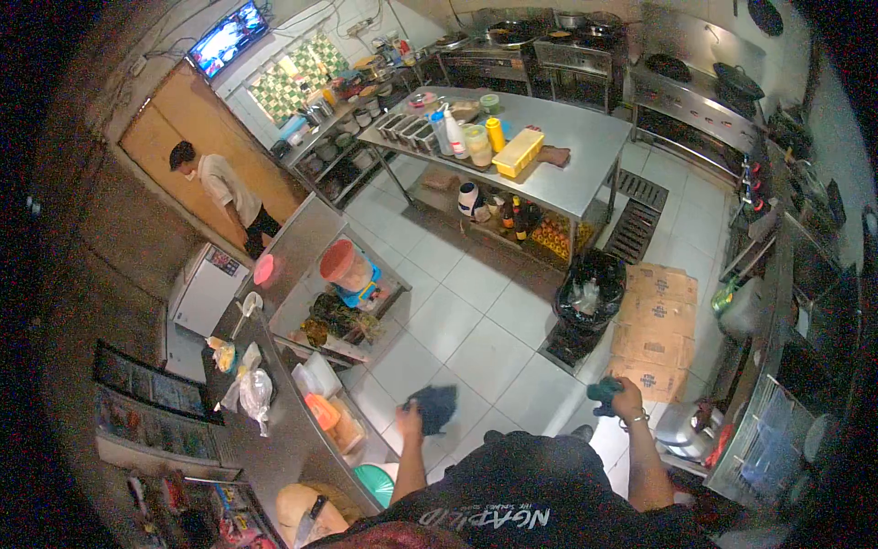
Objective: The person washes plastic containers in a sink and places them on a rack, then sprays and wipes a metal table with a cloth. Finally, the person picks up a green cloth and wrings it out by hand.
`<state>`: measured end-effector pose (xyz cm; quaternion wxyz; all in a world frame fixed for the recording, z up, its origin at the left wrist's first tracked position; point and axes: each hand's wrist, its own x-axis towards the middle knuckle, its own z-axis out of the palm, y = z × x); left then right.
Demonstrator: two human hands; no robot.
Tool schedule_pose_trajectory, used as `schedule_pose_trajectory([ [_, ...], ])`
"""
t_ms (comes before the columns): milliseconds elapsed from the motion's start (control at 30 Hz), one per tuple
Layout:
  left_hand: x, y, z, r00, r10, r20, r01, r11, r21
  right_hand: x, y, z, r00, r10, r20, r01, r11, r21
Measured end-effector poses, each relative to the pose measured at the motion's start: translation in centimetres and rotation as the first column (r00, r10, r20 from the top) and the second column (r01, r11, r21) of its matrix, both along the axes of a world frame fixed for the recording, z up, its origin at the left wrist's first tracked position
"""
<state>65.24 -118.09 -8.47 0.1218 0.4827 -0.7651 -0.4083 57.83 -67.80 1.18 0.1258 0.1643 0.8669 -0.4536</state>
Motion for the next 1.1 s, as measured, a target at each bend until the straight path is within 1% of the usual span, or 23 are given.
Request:
schedule_pose_trajectory([
  [67,-3.4,6.4,2.5,0.985,-0.155,-0.07,0.163,0.978,0.129,-1.4,1.4,-2.3,0.987,0.08,-0.142,-0.094,0.991,-0.096],
  [133,-6.1,11.7,3.9,0.941,-0.33,-0.081,0.338,0.933,0.122,-2.5,1.2,0.2,0.94,0.149,-0.307,-0.213,0.959,-0.189],
  [167,-7.0,15.0,7.0,0.936,-0.298,-0.188,0.346,0.876,0.335,-3.1,1.0,1.1,0.938,0.107,-0.328,-0.225,0.911,-0.346],
  [200,-7.8,18.1,9.8,0.928,-0.243,-0.283,0.363,0.768,0.527,-3.6,0.8,1.9,0.938,0.06,-0.343,-0.234,0.837,-0.494],
  [233,-8.4,20.0,10.0,0.908,-0.245,-0.34,0.411,0.68,0.608,-4.1,0.4,3.5,0.939,0.054,-0.34,-0.228,0.838,-0.497],
  [267,-8.9,21.6,10.2,0.887,-0.242,-0.393,0.457,0.579,0.675,-4.3,-0.2,5.4,0.952,-0.074,-0.297,-0.167,0.689,-0.705],
  [300,-9.2,23.4,11.3,0.875,-0.265,-0.406,0.484,0.524,0.701,-4.3,-1.0,6.9,0.956,-0.191,-0.222,-0.104,0.489,-0.866],
  [333,-9.2,25.3,12.3,0.874,-0.281,-0.397,0.486,0.52,0.702,-4.2,-1.9,7.7,0.939,-0.261,-0.223,-0.101,0.411,-0.906],
  [400,-8.9,28.1,13.5,0.807,-0.295,-0.511,0.59,0.385,0.71,-3.7,-3.4,5.7,0.961,-0.272,-0.043,0.032,0.266,-0.964],
  [433,-8.8,28.5,12.8,0.783,-0.369,-0.502,0.609,0.288,0.739,-3.4,-4.0,3.4,0.963,-0.268,0.032,0.113,0.29,-0.95],
  [467,-8.6,29.3,13.1,0.782,-0.379,-0.494,0.607,0.286,0.741,-3.2,-4.5,1.5,0.958,-0.266,0.104,0.189,0.314,-0.931],
  [500,-8.3,30.0,13.6,0.78,-0.496,-0.382,0.584,0.354,0.731,-2.8,-4.5,0.9,0.937,-0.276,0.215,0.293,0.281,-0.914],
  [533,-8.3,30.8,13.8,0.761,-0.595,-0.259,0.568,0.419,0.708,-2.4,-3.8,2.4,0.89,-0.27,0.367,0.442,0.316,-0.839],
  [600,-8.1,32.0,12.9,0.726,-0.647,-0.233,0.593,0.416,0.69,-1.8,-3.0,-3.6,0.886,-0.23,0.403,0.434,0.103,-0.895],
  [667,-7.8,32.6,10.5,0.562,-0.798,-0.216,0.715,0.338,0.612,-1.1,-1.6,-3.1,0.881,-0.215,0.421,0.453,0.128,-0.882],
  [733,-8.1,34.7,12.6,0.554,-0.809,-0.198,0.745,0.375,0.552,-0.6,-0.3,-3.7,0.871,-0.295,0.393,0.441,0.117,-0.89],
  [767,-8.5,35.6,12.7,0.565,-0.791,-0.236,0.738,0.356,0.573,-0.2,0.7,-3.2,0.888,-0.323,0.328,0.412,0.241,-0.879],
  [800,-8.9,36.3,12.6,0.575,-0.771,-0.273,0.732,0.336,0.593,0.3,1.3,-2.3,0.891,-0.35,0.289,0.396,0.287,-0.872],
  [867,-10.3,37.7,13.0,0.59,-0.754,-0.29,0.716,0.321,0.62,0.3,2.8,-0.8,0.951,-0.3,0.072,0.243,0.583,-0.776],
  [933,-11.3,39.1,15.5,0.581,-0.761,-0.289,0.675,0.252,0.693,0.3,3.9,-0.8,0.965,-0.263,0.006,0.167,0.592,-0.789],
  [1000,-11.7,40.0,13.5,0.605,-0.716,-0.349,0.687,0.247,0.684,0.0,4.8,0.1,0.973,-0.22,-0.072,0.078,0.603,-0.794],
  [1067,-12.2,40.3,12.9,0.496,-0.721,-0.484,0.703,0.007,0.711,0.0,5.5,2.3,0.963,-0.265,-0.042,0.108,0.527,-0.843],
  [1100,-12.2,40.3,13.2,0.562,-0.684,-0.464,0.635,-0.002,0.772,-0.2,5.4,2.6,0.95,-0.309,-0.045,0.133,0.531,-0.837],
])
